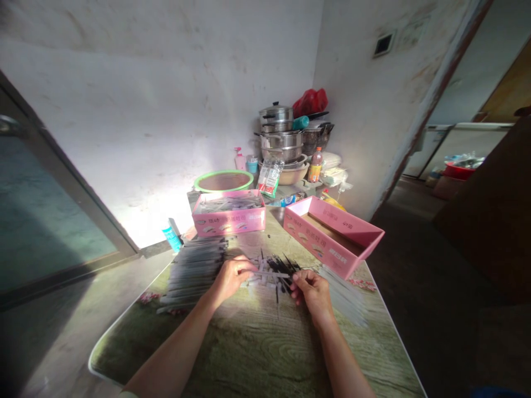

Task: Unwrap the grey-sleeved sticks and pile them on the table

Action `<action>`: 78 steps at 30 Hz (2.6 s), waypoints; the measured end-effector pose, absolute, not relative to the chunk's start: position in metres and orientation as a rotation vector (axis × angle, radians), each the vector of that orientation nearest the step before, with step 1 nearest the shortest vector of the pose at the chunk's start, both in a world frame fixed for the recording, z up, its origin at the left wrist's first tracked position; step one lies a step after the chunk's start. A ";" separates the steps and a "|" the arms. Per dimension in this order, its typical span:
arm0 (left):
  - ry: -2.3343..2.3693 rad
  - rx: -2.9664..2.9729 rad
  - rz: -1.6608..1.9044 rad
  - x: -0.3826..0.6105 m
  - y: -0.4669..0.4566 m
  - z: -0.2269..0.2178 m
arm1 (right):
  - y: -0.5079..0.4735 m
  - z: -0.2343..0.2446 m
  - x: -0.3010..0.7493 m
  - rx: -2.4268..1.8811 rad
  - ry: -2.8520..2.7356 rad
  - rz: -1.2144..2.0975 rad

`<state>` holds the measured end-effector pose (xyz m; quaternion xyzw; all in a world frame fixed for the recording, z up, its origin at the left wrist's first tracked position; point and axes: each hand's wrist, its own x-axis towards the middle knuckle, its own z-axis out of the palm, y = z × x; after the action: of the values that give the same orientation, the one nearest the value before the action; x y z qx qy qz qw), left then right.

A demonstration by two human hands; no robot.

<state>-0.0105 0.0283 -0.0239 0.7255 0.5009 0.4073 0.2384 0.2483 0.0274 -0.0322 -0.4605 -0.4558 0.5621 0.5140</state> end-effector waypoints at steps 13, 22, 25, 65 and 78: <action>1.440 2.033 1.070 -0.016 0.034 -0.031 | 0.030 -0.035 0.253 -1.422 -1.651 0.736; 1.410 1.995 1.018 -0.012 0.031 -0.027 | 0.025 -0.030 0.248 -1.342 -1.698 0.781; 1.413 1.985 1.001 -0.011 0.030 -0.026 | 0.024 -0.031 0.246 -1.345 -1.709 0.788; 1.574 1.975 1.120 -0.020 0.036 -0.029 | 0.031 -0.034 0.256 -1.216 -1.103 0.980; 1.328 1.981 1.067 0.004 0.021 -0.013 | 0.019 -0.021 0.245 -1.216 -1.645 0.910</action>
<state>0.0039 0.0212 -0.0129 0.7320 0.4905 0.3942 0.2613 0.2453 0.0185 -0.0214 -0.4889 -0.6610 0.3657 0.4362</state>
